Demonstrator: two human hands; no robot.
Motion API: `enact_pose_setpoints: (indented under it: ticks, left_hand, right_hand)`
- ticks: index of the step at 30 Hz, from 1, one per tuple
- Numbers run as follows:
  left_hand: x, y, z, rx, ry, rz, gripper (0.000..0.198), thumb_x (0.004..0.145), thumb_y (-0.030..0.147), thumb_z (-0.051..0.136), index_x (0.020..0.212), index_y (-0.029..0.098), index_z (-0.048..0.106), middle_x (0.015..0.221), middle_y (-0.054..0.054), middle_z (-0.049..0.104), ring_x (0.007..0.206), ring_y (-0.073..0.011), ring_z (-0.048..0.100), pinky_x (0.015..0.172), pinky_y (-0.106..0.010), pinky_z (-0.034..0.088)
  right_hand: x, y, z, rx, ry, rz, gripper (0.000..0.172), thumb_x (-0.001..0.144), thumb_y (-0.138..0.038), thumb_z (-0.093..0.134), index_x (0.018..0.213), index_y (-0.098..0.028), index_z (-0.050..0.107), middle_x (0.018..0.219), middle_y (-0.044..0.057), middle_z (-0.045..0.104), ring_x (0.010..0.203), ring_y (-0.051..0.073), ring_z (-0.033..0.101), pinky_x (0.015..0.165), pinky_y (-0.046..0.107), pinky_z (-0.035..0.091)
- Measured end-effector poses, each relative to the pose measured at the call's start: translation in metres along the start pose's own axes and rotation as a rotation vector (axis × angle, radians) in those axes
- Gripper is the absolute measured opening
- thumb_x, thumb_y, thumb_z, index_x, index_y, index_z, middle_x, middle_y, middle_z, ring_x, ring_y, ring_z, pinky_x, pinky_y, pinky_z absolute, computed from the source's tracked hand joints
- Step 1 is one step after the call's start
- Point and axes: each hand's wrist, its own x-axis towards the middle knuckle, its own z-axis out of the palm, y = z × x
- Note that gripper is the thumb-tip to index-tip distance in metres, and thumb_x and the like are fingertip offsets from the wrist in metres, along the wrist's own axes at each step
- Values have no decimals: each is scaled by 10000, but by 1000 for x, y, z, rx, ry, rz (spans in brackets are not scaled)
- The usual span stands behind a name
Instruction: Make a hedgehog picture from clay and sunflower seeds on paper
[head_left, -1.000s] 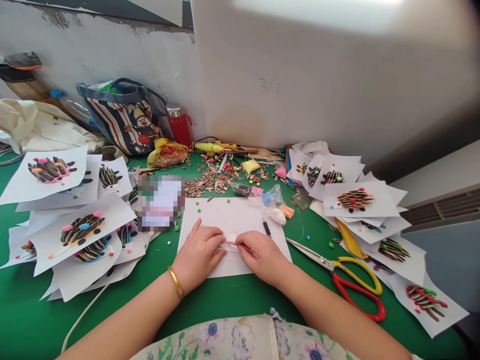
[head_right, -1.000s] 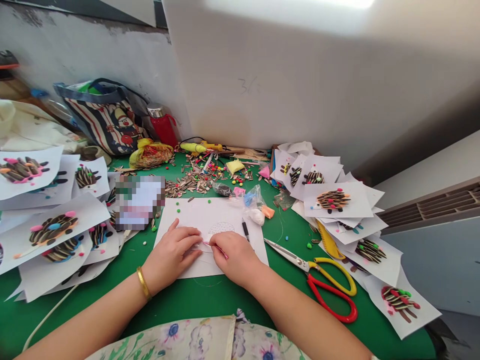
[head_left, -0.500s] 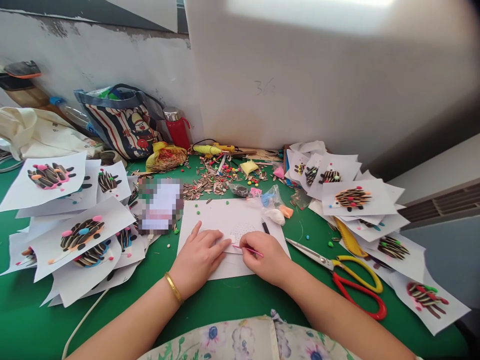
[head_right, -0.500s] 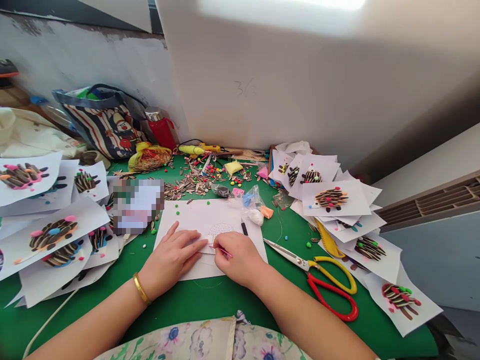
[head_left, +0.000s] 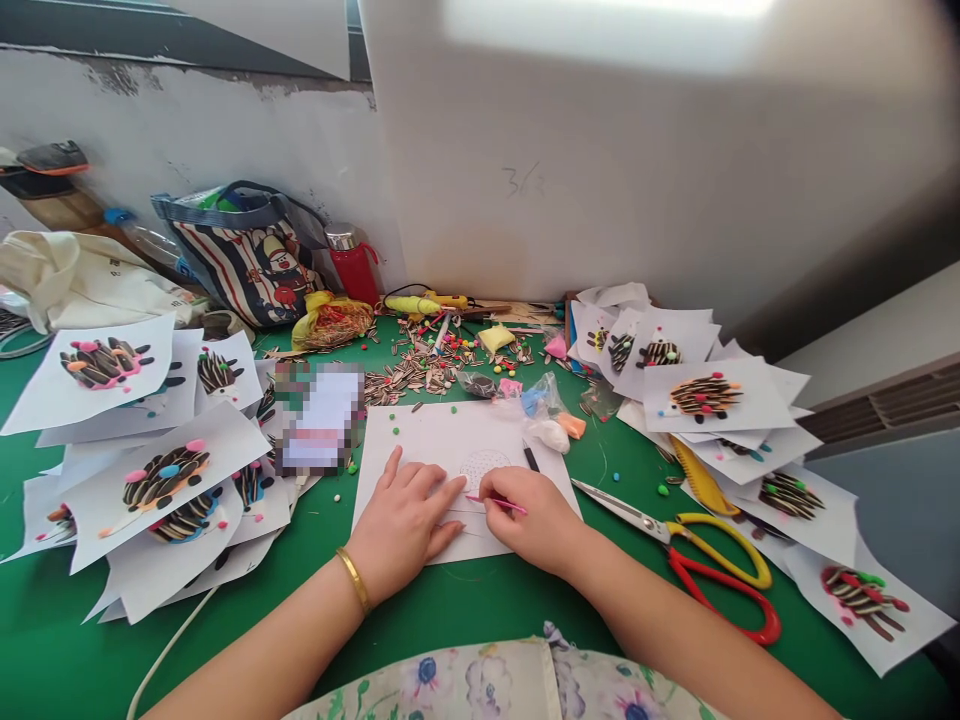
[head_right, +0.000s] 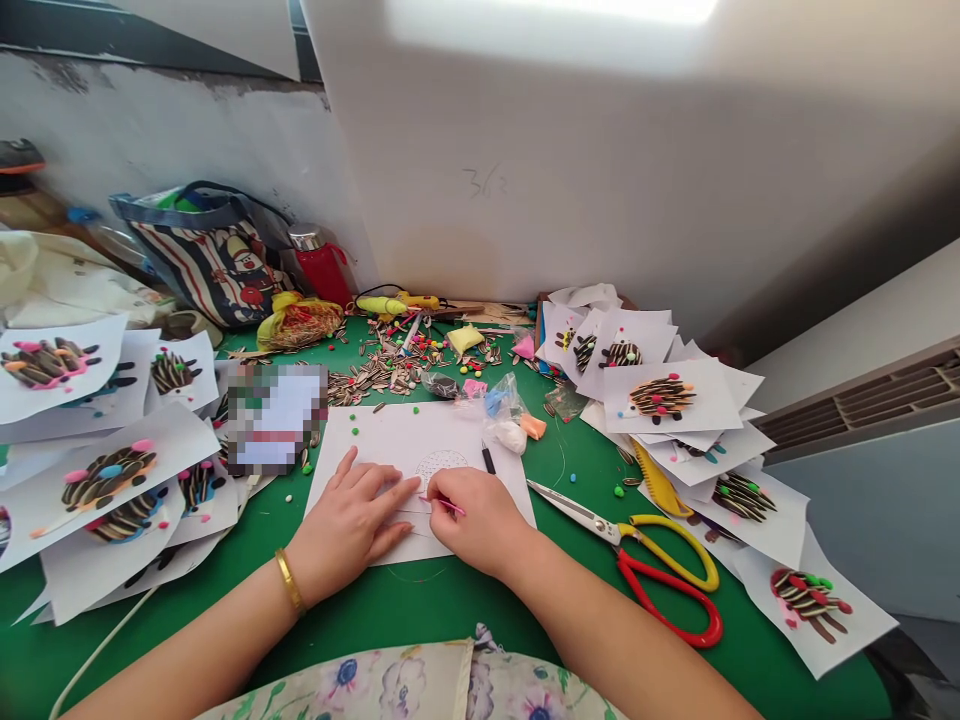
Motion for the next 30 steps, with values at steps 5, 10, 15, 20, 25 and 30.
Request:
enact_pose_setpoints:
  ticks: [5,10,15,20,25,30]
  left_hand:
    - [0,2,3,-4,4,-21,481,881,395,596,1338,255,542,1102,-83,620,1045,-279,551,1148,-641,189]
    - [1,4,4,4,10,-33,470,888,403,581,1334,256,548,1092,-83,618,1053,-287,549,1148,-653,168]
    - [0,-5,6,-170,65,-82,441,880,346,607,1292,204,537,1129,-91,629,1085,-250,572,1156,-601,232]
    - [-1,-15,10,-277,94,-95,154,885,240,603,1021,213,672,1114,-69,656,1050,-202,618,1161,-586,250]
    - [0,-18,15,-285,175,-60,166,917,216,546,897,219,710,1064,-58,690,980,-174,651,1151,-573,292]
    - [0,-20,10,-302,199,-105,120,907,261,577,827,201,643,1015,-50,685,957,-181,643,1128,-546,332]
  right_hand:
    - [0,0,1,-8,-2,-2,141,770,-75,533,767,-212,571,695,-18,599,658,136,537,623,242,394]
    - [0,2,2,-8,0,-4,134,774,-81,531,767,-212,563,695,-21,587,660,135,534,627,243,398]
    - [0,1,0,7,7,-15,131,781,-88,531,786,-211,575,722,-9,613,685,144,553,642,249,409]
    - [-1,1,0,9,-9,-11,138,781,-84,528,794,-212,580,742,-5,625,699,146,558,653,253,412]
    - [-1,2,2,-9,-19,-3,134,786,-91,528,779,-216,576,715,-12,607,675,143,542,633,248,401]
    - [-1,1,2,-11,-18,-11,156,765,-70,523,784,-216,574,727,-12,617,679,141,546,631,245,396]
